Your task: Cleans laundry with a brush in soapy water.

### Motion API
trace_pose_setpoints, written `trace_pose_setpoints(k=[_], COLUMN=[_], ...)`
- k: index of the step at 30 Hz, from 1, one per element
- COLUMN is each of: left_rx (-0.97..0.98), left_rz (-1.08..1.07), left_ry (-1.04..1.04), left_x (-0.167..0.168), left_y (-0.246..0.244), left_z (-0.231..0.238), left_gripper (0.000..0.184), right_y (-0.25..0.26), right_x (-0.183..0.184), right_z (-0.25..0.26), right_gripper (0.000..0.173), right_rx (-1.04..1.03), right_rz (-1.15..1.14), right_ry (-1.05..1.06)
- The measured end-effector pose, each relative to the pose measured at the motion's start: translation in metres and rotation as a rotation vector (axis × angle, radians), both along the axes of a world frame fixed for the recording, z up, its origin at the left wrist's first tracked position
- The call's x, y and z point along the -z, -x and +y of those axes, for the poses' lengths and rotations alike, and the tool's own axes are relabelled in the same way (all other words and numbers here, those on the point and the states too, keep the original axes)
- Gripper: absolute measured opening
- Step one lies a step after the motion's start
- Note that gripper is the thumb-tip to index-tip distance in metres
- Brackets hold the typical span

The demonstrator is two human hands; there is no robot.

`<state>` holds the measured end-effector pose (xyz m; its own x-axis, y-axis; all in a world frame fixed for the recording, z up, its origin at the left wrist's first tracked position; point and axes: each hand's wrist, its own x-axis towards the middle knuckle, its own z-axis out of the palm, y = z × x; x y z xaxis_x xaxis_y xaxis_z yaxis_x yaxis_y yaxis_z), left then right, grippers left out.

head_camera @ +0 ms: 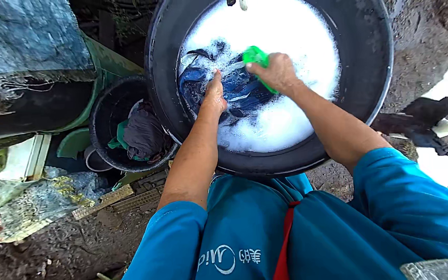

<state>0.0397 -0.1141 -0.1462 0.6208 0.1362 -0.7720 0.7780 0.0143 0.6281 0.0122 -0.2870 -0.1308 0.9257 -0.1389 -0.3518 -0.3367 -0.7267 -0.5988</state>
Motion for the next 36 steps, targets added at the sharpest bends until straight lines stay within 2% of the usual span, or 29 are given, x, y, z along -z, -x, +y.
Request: trace_pose_setpoints(k=[3,5,7,8,10,11,13,14,16,18,21,23,24,26,28,29,30,33,36], left_rx=[0.036,0.072,0.068,0.047,0.004,0.002,0.052,0.107,0.210,0.228,0.202,0.119,0.088,0.042,-0.002,-0.019,-0.032,-0.041,-0.071], left_rz=[-0.011,-0.011,-0.069,-0.103,-0.170,-0.205,-0.282,-0.322,-0.386,-0.395,-0.344,-0.308,-0.283,-0.211,-0.155,-0.146,-0.145,-0.145,-0.151], left_ry=[0.002,0.099,0.238,0.304,0.413,0.467,0.555,0.588,0.595,0.535,0.406,0.356,0.320,0.215,0.127,0.110,0.109,0.125,0.163], left_x=[-0.002,-0.005,-0.013,-0.019,-0.029,-0.032,-0.033,-0.031,-0.026,-0.026,-0.027,-0.024,-0.021,-0.011,-0.003,-0.001,-0.001,0.000,0.000], left_y=[0.003,0.002,0.000,-0.001,-0.001,-0.001,0.000,0.002,0.003,0.004,0.002,-0.003,-0.005,-0.008,-0.009,-0.009,-0.009,-0.007,-0.007], left_z=[-0.002,-0.002,-0.007,-0.007,-0.003,-0.002,0.000,0.002,0.004,0.002,0.001,-0.001,-0.002,-0.003,-0.002,-0.001,-0.001,-0.002,-0.002], left_gripper=[0.064,0.067,0.063,0.060,0.054,0.052,0.051,0.053,0.043,0.013,0.032,0.027,0.027,0.039,0.048,0.049,0.049,0.048,0.046], right_y=[0.004,0.001,-0.002,-0.002,-0.002,-0.002,-0.002,0.000,0.004,0.002,-0.005,-0.015,-0.018,-0.015,-0.005,-0.002,-0.002,-0.010,-0.008], right_x=[0.021,0.033,0.037,0.038,0.028,0.015,0.004,0.006,0.011,0.008,-0.010,-0.007,-0.001,0.019,0.038,0.043,0.043,0.022,-0.001], right_z=[0.020,-0.002,-0.038,-0.050,-0.053,-0.048,-0.036,-0.029,-0.018,-0.022,-0.049,-0.071,-0.075,-0.075,-0.073,-0.068,-0.061,-0.036,0.006], right_gripper=[0.068,0.071,0.070,0.067,0.046,0.038,0.041,0.042,0.036,0.032,0.035,0.038,0.036,0.029,0.065,0.074,0.073,0.058,0.053], right_rx=[-0.184,-0.080,0.135,0.246,0.398,0.392,0.186,0.093,0.006,-0.006,0.138,0.259,0.375,0.517,0.446,0.409,0.398,0.436,0.260], right_rz=[0.054,0.122,0.154,0.151,0.096,0.065,0.037,0.061,0.139,0.095,-0.137,-0.299,-0.334,-0.290,-0.052,0.028,0.060,-0.029,-0.176], right_ry=[-0.003,0.032,-0.030,-0.142,-0.544,-0.808,-1.279,-1.381,-1.308,-1.182,-1.243,-1.253,-1.130,-0.623,-0.226,-0.103,-0.035,-0.068,-0.226])
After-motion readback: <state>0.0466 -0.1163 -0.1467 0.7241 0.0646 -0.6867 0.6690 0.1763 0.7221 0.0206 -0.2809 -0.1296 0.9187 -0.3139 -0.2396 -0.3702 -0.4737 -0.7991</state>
